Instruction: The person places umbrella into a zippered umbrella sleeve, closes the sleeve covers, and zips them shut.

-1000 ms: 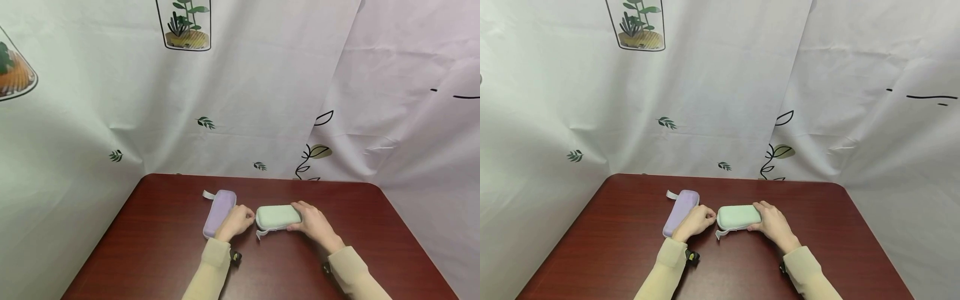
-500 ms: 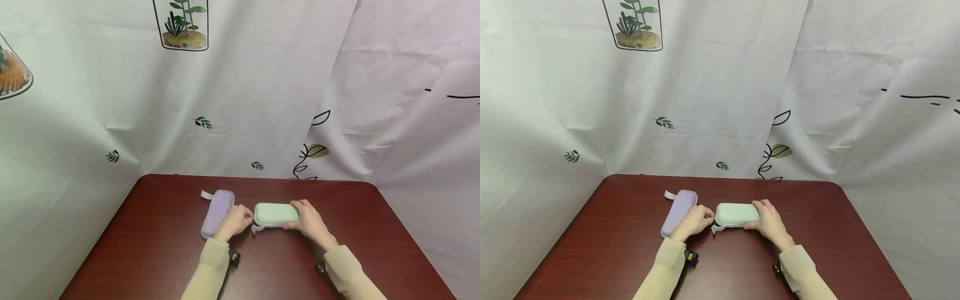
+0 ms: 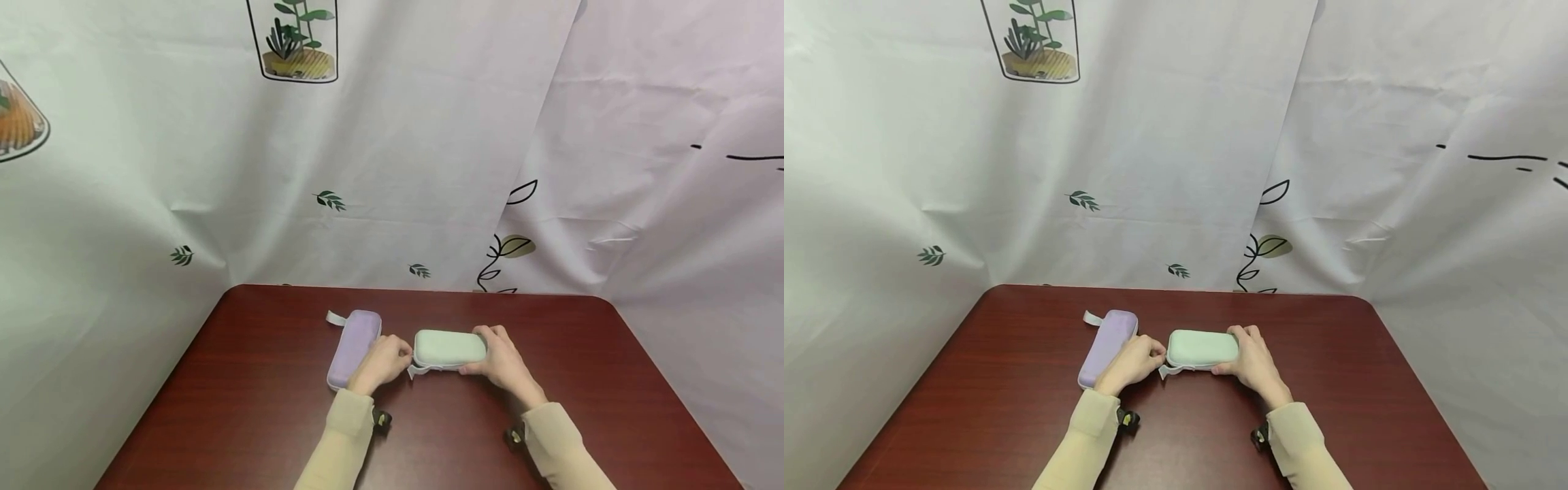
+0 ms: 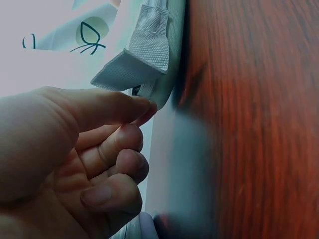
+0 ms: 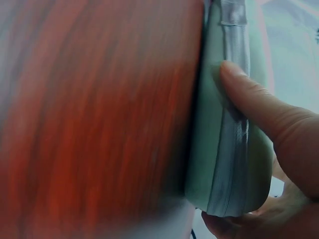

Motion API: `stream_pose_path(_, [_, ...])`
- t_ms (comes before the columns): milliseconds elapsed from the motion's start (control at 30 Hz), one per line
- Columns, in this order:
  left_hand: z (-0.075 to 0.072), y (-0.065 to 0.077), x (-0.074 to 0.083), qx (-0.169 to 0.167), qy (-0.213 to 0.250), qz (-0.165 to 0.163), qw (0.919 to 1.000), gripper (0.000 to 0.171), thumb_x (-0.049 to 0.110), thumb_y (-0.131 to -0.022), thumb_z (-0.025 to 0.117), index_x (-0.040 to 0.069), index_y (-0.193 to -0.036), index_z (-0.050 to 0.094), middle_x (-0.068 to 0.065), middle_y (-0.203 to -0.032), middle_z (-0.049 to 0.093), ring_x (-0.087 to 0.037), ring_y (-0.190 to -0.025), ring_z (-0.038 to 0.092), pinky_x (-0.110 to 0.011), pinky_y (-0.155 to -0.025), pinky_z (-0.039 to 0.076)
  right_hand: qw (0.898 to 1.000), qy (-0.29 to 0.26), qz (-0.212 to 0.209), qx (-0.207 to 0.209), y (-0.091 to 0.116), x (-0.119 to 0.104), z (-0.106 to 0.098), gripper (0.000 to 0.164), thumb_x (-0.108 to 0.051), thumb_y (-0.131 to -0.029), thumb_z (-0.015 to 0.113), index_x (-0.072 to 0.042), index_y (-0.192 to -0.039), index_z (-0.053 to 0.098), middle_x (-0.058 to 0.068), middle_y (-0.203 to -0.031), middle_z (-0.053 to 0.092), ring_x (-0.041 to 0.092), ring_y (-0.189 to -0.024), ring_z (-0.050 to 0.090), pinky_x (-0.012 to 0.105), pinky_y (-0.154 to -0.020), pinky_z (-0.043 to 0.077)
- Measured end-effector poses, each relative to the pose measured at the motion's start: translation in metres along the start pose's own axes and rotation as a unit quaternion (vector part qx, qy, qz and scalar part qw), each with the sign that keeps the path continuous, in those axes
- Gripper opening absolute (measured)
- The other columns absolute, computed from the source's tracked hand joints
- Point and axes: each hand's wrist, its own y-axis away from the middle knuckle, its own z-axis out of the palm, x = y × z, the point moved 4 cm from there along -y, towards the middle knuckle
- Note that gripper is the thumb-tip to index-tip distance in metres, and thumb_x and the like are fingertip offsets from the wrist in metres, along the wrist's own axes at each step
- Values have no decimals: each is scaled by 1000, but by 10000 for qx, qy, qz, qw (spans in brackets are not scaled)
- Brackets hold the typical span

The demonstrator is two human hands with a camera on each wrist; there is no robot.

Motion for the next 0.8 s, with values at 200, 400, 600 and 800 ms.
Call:
stream_pose_path(200, [2, 1, 2, -38, 23, 44, 10000, 28, 5, -80, 65, 18, -57, 58, 15, -48, 33, -6, -51, 35, -24, -52, 32, 9997, -179, 154, 40, 2, 1, 2, 81, -34, -57, 95, -7, -124, 58, 18, -117, 48, 32, -99, 51, 47, -87, 43])
stream_pose_path(400, [1, 2, 1, -149, 38, -80, 9999, 18, 7, -80, 65, 18, -65, 69, 14, -52, 44, -6, -53, 40, -24, -54, 36, 9988, -233, 420, 113, 3, -1, 4, 81, -35, -56, 95, -9, -123, 58, 18, -118, 47, 33, -100, 52, 49, -86, 44])
stream_pose_path(600, [2, 3, 0, -135, 13, -64, 9999, 14, 7, -78, 66, 17, -69, 71, 13, -57, 50, -7, -55, 43, -24, -56, 39, 9978, -220, 609, 163, 6, -2, 6, 82, -36, -56, 95, -10, -124, 57, 17, -118, 46, 32, -98, 52, 48, -84, 44])
stream_pose_path(800, [2, 3, 3, -102, 49, -52, 9999, 13, 7, -77, 67, 17, -71, 74, 14, -60, 56, -7, -57, 46, -25, -57, 40, 9974, -151, 639, 283, 8, -4, 7, 82, -38, -56, 94, -10, -123, 58, 17, -115, 45, 33, -95, 52, 47, -81, 44])
